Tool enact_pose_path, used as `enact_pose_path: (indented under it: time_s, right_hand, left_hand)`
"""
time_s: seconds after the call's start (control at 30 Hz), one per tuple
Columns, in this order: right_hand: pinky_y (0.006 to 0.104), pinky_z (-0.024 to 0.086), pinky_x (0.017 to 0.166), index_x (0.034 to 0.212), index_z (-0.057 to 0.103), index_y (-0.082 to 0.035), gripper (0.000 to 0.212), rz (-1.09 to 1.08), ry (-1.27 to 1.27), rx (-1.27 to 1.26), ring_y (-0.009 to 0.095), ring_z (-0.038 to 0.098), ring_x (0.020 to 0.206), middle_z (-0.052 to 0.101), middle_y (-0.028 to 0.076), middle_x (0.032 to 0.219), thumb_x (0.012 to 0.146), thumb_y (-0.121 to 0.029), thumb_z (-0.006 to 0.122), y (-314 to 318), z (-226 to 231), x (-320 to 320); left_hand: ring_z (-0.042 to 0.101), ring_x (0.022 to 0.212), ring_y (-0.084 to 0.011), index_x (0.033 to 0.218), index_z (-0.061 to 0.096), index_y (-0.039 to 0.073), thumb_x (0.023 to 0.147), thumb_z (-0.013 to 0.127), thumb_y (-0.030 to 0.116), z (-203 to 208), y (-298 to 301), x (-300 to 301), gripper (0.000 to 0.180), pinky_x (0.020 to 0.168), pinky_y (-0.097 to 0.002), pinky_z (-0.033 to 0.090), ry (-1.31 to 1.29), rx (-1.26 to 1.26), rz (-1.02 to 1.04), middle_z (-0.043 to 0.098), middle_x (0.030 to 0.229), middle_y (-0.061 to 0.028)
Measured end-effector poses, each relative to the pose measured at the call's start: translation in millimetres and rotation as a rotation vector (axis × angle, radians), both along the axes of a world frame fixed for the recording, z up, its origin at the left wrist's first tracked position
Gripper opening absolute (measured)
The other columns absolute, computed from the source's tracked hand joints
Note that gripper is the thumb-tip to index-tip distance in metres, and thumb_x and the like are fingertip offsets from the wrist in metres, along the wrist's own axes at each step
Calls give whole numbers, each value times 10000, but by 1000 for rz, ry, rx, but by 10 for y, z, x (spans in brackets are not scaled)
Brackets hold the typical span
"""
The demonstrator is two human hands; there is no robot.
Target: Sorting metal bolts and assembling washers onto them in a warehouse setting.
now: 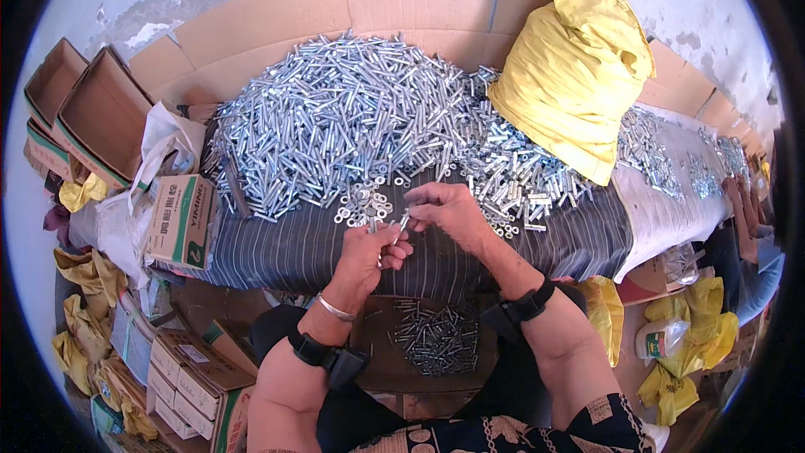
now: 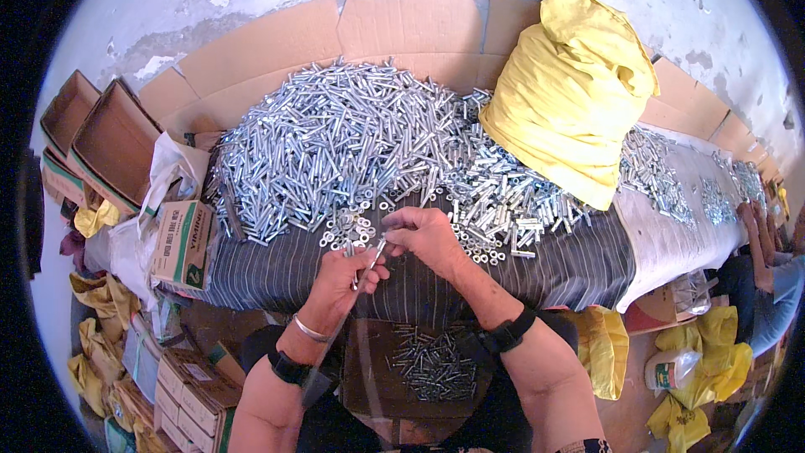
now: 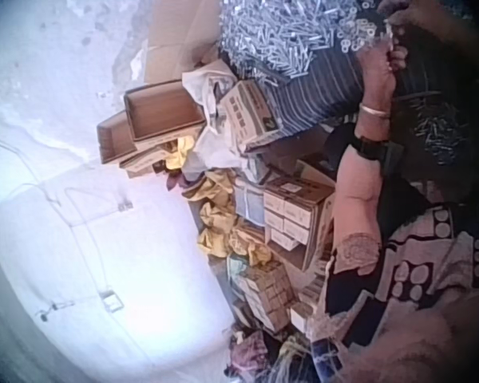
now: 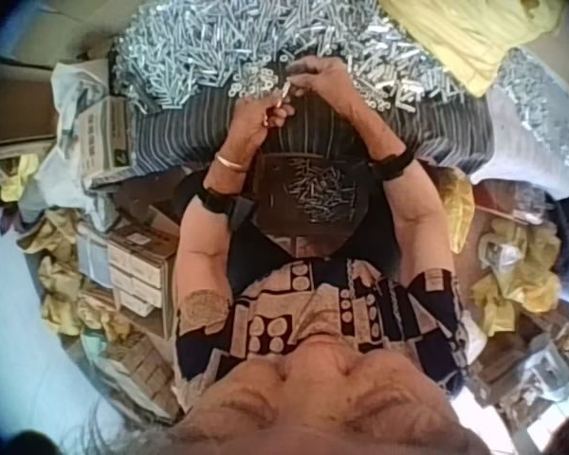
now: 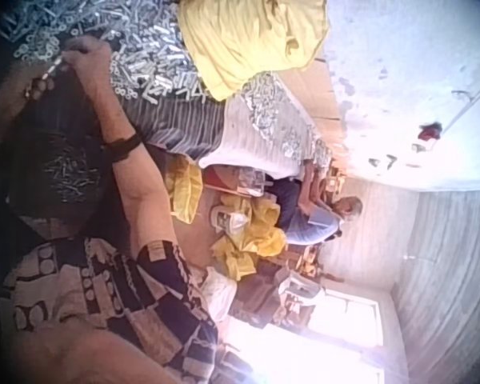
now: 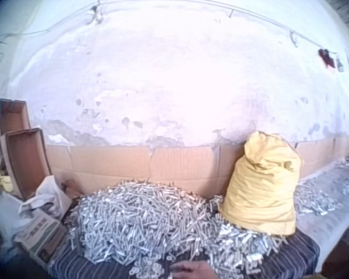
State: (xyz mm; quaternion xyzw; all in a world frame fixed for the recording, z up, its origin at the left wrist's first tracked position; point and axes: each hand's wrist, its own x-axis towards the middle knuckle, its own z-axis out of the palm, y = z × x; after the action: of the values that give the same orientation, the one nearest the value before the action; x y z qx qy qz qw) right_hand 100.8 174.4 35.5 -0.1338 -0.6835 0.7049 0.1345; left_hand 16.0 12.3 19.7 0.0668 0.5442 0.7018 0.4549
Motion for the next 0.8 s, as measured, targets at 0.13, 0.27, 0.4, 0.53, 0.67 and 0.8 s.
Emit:
enact_pose_path:
  time_s: [0.13, 0.27, 0.4, 0.53, 0.67, 0.8]
  right_hand:
    - [223, 454, 498, 826, 650, 29, 149, -10, -121, 100, 88, 581, 562, 618, 36, 632, 811, -113, 692, -2, 23, -10]
    - [261, 454, 456, 788, 648, 21, 298, -132, -73, 551, 105, 564, 508, 597, 24, 593, 803, -267, 725, -54, 18, -34]
    - [256, 470, 510, 910, 614, 56, 516, -169, -88, 17, 138, 594, 584, 622, 83, 711, 876, -459, 594, 27, 34, 51]
    - [285, 508, 694, 1295, 394, 112, 769, -12, 19, -417, 209, 627, 850, 615, 197, 1044, 936, -567, 402, -140, -145, -61]
    - [345, 480, 848, 1383, 300, 74, 682, 83, 120, -548, 229, 582, 1022, 571, 217, 1180, 980, -471, 373, -346, -159, 0]
    - [329, 512, 778, 1255, 505, 27, 425, -38, 92, 238, 186, 612, 950, 627, 170, 1072, 964, -282, 492, -506, -34, 66]
  left_hand:
    - [606, 498, -155, 837, 610, -41, 865, 618, 105, 82, 52, 118, 149, 412, -247, 478, 161, -69, 54, 626, 646, -116]
    - [597, 474, -158, 826, 600, -47, 863, 595, 67, -153, 28, 105, 120, 387, -270, 485, 1156, -208, 196, 601, 622, -91]
    - [587, 464, -166, 840, 603, -51, 867, 591, 69, 55, 120, 196, 123, 374, -276, 486, 441, -162, 144, 605, 649, -113]
    - [588, 469, -168, 844, 601, -52, 875, 591, 85, 53, 87, 236, 141, 375, -279, 488, 279, -50, 84, 600, 641, -107]
    - [598, 505, -154, 868, 602, -55, 884, 579, 87, 79, 52, 244, 145, 389, -272, 501, 380, -62, 70, 591, 667, -94]
    - [576, 480, -139, 820, 602, -23, 894, 562, 106, 64, -43, -38, 154, 390, -256, 482, 347, -15, 298, 597, 661, -83]
